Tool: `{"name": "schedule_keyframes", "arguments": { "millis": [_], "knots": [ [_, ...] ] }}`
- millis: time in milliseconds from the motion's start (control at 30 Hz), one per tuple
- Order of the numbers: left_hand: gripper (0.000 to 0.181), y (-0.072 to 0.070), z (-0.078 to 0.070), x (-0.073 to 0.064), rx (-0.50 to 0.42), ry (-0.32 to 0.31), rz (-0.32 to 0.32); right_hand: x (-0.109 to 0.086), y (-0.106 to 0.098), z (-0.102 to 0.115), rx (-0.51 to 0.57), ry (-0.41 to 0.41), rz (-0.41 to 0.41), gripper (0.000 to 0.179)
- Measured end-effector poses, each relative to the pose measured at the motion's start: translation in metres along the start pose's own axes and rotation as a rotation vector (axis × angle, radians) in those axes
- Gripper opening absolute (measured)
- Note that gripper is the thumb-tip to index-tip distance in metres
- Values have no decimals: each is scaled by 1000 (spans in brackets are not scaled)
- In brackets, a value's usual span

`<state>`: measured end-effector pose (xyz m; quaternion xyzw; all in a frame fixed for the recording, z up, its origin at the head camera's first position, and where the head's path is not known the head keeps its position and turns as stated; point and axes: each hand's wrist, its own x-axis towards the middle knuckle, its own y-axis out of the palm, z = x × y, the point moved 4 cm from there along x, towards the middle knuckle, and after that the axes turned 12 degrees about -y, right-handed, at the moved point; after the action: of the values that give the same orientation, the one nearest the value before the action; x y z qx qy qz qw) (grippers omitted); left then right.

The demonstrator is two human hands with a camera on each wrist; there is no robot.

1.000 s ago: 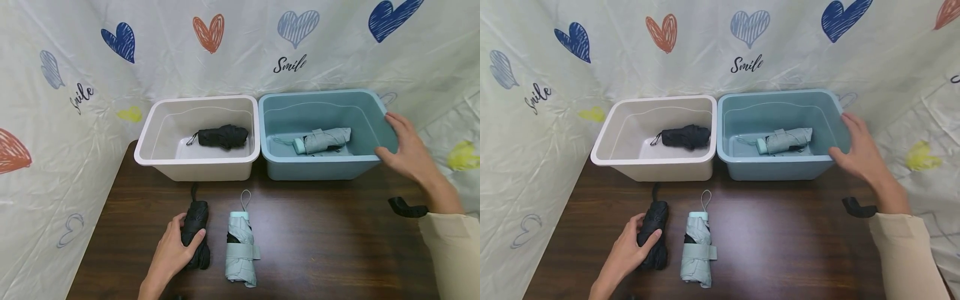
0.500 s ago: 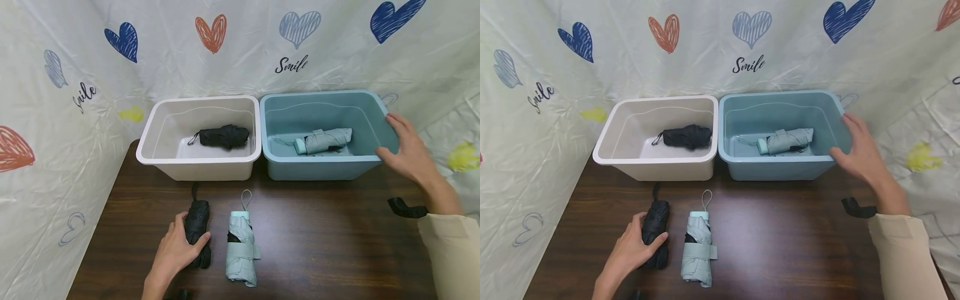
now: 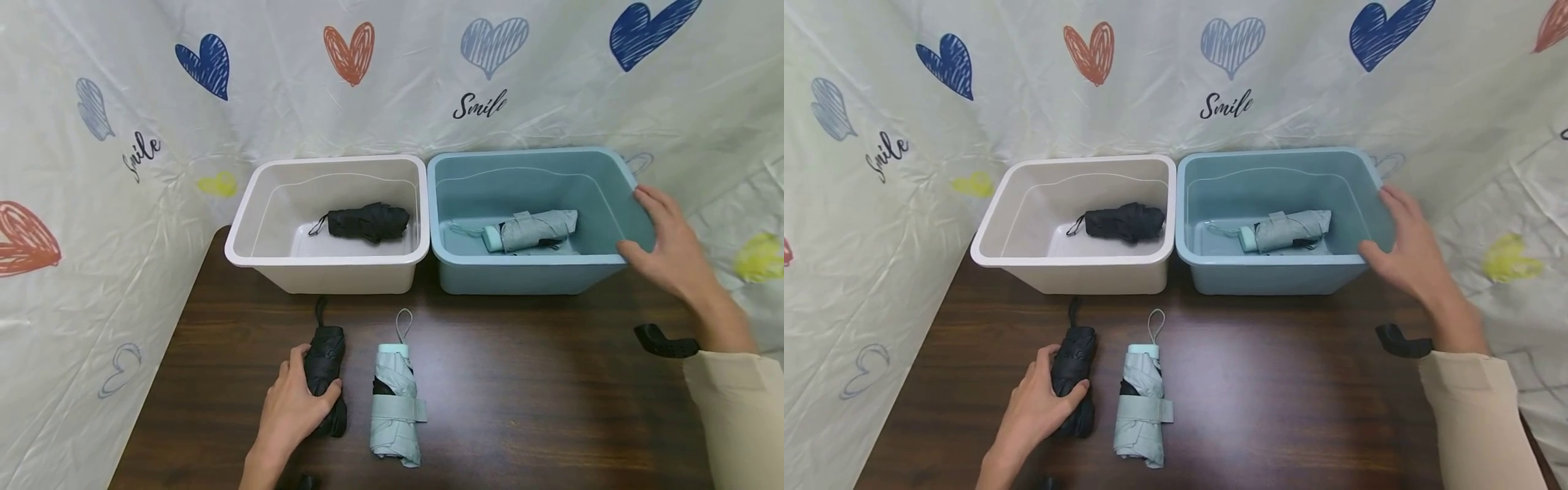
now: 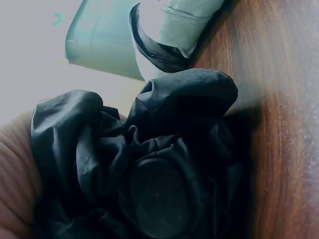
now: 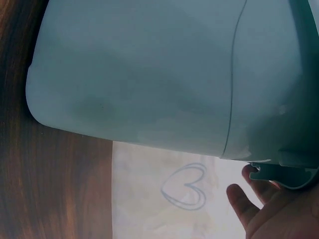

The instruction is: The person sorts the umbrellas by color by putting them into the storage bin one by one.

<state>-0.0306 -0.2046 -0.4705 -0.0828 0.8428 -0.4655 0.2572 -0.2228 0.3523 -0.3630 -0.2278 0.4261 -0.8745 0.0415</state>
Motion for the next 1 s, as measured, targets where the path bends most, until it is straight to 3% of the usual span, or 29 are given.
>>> {"name": "schedule_keyframes", "arguments": {
  "millis": [567,733,1000],
  "knots": [
    [77,-12,12,0,-45,37,7,0,0,-3,-1,-1,-11,84],
    [75,-17,15,-2,-139,46,39,0,0,-4,-1,2,-9,84],
    [71,-32,14,-9,-275,114,54,0,0,-4,5,-11,-14,83]
  ]
}}
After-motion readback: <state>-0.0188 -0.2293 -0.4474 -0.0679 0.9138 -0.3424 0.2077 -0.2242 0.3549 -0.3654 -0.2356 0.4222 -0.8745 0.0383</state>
